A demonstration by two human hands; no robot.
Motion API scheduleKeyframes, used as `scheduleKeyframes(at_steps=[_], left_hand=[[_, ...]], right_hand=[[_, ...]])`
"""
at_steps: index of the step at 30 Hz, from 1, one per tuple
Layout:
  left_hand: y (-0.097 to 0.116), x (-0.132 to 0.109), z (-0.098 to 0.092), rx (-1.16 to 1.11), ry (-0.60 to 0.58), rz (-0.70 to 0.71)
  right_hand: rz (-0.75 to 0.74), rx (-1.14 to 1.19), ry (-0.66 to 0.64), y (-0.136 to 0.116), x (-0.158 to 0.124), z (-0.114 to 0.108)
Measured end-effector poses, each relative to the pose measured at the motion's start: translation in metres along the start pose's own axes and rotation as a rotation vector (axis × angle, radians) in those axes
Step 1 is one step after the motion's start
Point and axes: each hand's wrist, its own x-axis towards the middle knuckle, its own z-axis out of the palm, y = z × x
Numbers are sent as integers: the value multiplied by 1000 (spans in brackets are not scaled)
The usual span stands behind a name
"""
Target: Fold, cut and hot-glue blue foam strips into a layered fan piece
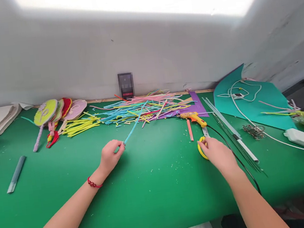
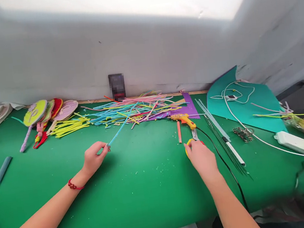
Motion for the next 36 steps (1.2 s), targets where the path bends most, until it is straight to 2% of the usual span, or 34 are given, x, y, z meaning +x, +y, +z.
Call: scheduleKeyframes(at_steps=[2,4,8,12,15,18,20,22,24,26,29,31,33,36], left_hand=[[14,5,8,-1,39,16],[35,9,21,-19,63,36],[78,15,54,-167,68,73],[103,12,85,-286,-28,-14],[106,8,100,-363,-50,-118],[102,9,106,-395,-32,-181],[96,13,105,-460,16,-263],[89,18,101,-523,85,-342],[80,23,93,-539,142,-372],[70,25,83,-544,193,-382],[55,24,63,-586,265,-394],[46,22,48,-613,286,-396],[38,20,32,-611,287,-397],[27,19,10,-588,287,-398]], right_hand=[[120,-71,-70,30,4,3],[132,-48,-162,46,9,9],[153,42,-170,47,19,20],[201,93,-207,43,30,22],[216,189,-279,53,34,15],[183,355,-409,75,27,2],[152,512,-493,92,19,-8],[101,828,-652,105,10,-16],[55,990,-749,108,1,-22],[0,1022,-768,99,-5,-25],[-127,1031,-701,62,-8,-22],[-251,1084,-664,26,-7,-16],[-385,1130,-692,-15,-4,-9],[-393,1170,-700,-74,2,-1]])
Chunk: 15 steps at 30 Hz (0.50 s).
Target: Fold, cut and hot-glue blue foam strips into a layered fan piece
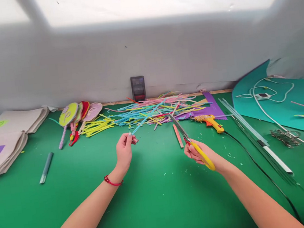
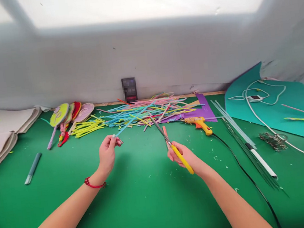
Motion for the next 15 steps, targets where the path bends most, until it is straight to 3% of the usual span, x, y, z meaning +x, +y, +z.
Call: scheduleKeyframes(at_steps=[4,7,9,11,13,15], left_hand=[[3,10,-26,17,7,7],[-2,16,-42,29,16,3],[-8,17,-49,35,19,-6],[-14,18,-52,39,15,-23],[-19,18,-53,36,-3,-48],[-23,18,-50,27,-28,-74]], right_hand=[[24,-119,-12,-15,41,40],[90,-522,144,-17,59,47],[171,-824,291,-14,66,35],[267,-944,398,-11,71,15],[263,-937,523,-9,71,-6],[178,-820,548,-11,71,-17]])
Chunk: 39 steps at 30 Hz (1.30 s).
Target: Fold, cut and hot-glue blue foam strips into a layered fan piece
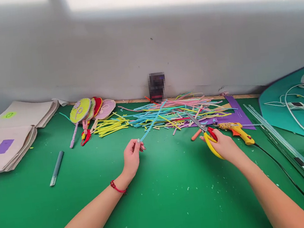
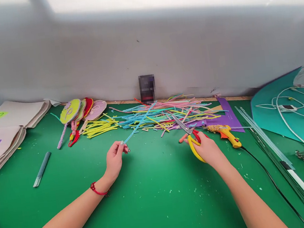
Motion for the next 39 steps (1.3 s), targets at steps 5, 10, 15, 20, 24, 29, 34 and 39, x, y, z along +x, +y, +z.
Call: scheduleKeyframes(at_steps=[5,10,15,20,24,29,34,39], left_hand=[[-3,0,5,-38,-24,-55],[-5,-4,3,-62,-45,-115],[1,-6,4,21,-72,-122],[18,-9,9,90,-90,-91],[25,-15,13,71,-103,-94],[26,-19,14,53,-68,-92],[27,-22,15,69,-89,-73],[27,-31,18,91,-235,-134]], right_hand=[[-203,501,-332,-36,-13,7],[-252,578,-523,-72,-25,29],[-400,546,-910,-54,-23,24],[-406,359,-1038,-49,-25,13],[-365,323,-1017,-54,-27,19],[-335,259,-1018,-55,-27,18],[-345,228,-1001,-55,-27,16],[-395,217,-983,-56,-28,23]])
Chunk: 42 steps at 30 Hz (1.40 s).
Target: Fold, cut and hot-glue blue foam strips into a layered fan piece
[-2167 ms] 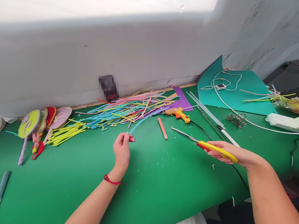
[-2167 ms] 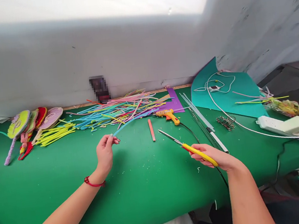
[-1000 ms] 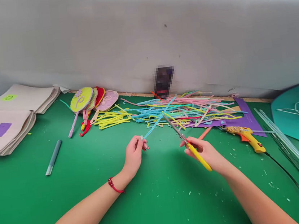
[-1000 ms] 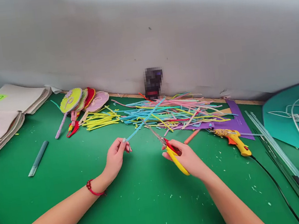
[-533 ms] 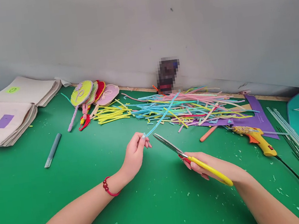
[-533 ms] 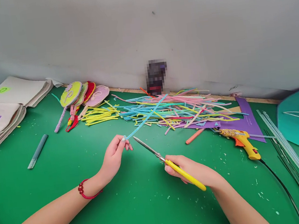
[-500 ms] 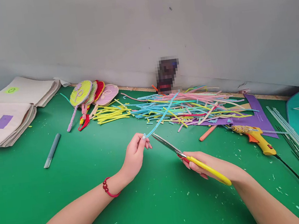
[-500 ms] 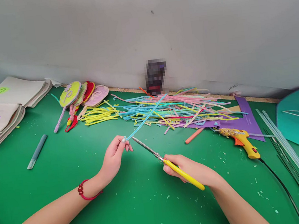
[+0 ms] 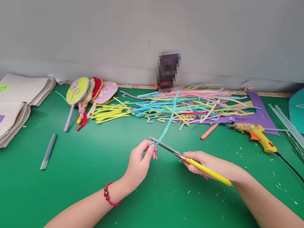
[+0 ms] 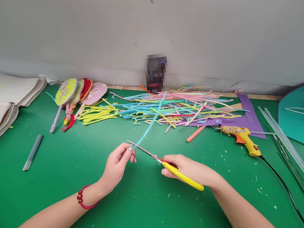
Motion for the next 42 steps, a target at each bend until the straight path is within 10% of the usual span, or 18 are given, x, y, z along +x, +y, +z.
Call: scheduleKeyframes(at_steps=[31,42], left_hand=[[-2,1,3,-143,-26,-94],[0,-3,6,-167,-3,-73]], right_hand=[[91,88,59,-5,5,7],[160,-109,258,-3,11,4]])
